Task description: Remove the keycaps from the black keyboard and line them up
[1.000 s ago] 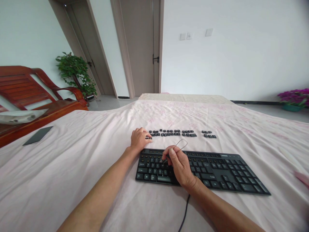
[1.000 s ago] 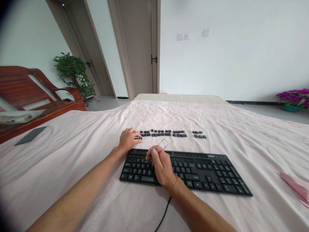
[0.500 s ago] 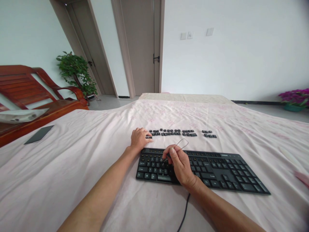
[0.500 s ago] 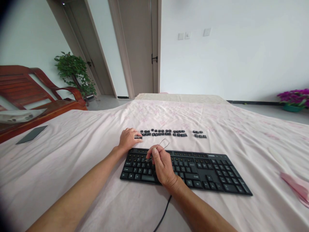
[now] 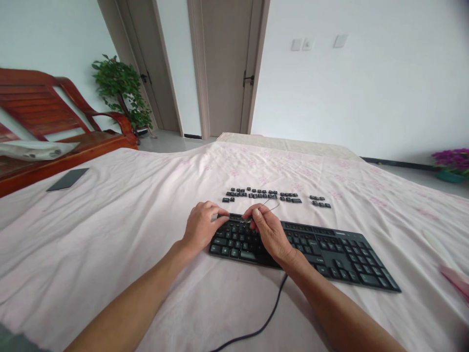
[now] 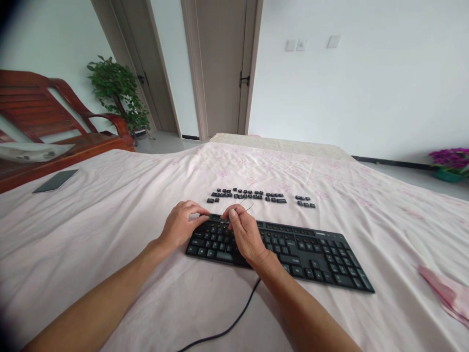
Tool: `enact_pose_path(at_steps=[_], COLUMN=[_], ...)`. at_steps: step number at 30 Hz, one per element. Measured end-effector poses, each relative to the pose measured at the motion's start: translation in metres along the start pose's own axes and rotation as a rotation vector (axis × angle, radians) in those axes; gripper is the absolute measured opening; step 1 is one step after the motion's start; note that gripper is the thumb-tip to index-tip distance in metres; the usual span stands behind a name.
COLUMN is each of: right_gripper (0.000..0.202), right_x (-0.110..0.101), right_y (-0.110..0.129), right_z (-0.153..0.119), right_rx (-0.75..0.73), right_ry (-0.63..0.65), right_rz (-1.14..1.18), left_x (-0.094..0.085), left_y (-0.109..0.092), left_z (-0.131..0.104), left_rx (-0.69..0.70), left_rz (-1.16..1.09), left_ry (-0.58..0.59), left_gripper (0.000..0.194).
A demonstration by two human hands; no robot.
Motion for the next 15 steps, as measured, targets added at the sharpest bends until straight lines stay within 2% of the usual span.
enact_pose_path(at_steps=[6,15], right_gripper=[0.038,0.04], right_x=[0.017,0.029], right_y=[0.004,0.004], right_z=[0.009,0.019], right_rx=[-0.05,-0.084], right_ry=[0.219,0.415], right_rz=[-0.062,-0.149], left_x=[0.004,0.008], left_y=[0.008,0.002], left_z=[-0.021,-0.026], left_rx=[-0.064,-0.042], left_rz=[-0.047,-0.057], left_ry=[0.063,0.122], left_gripper=[0.011,0.02])
Point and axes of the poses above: each hand's wrist, its own z-axis towards the middle knuckle, its own x-axis out of the palm, y = z × x, the point moved 4 cm from there along z, towards the middle knuckle, and after that the axes turned 6 degrees about z, right-handed, at the moved point
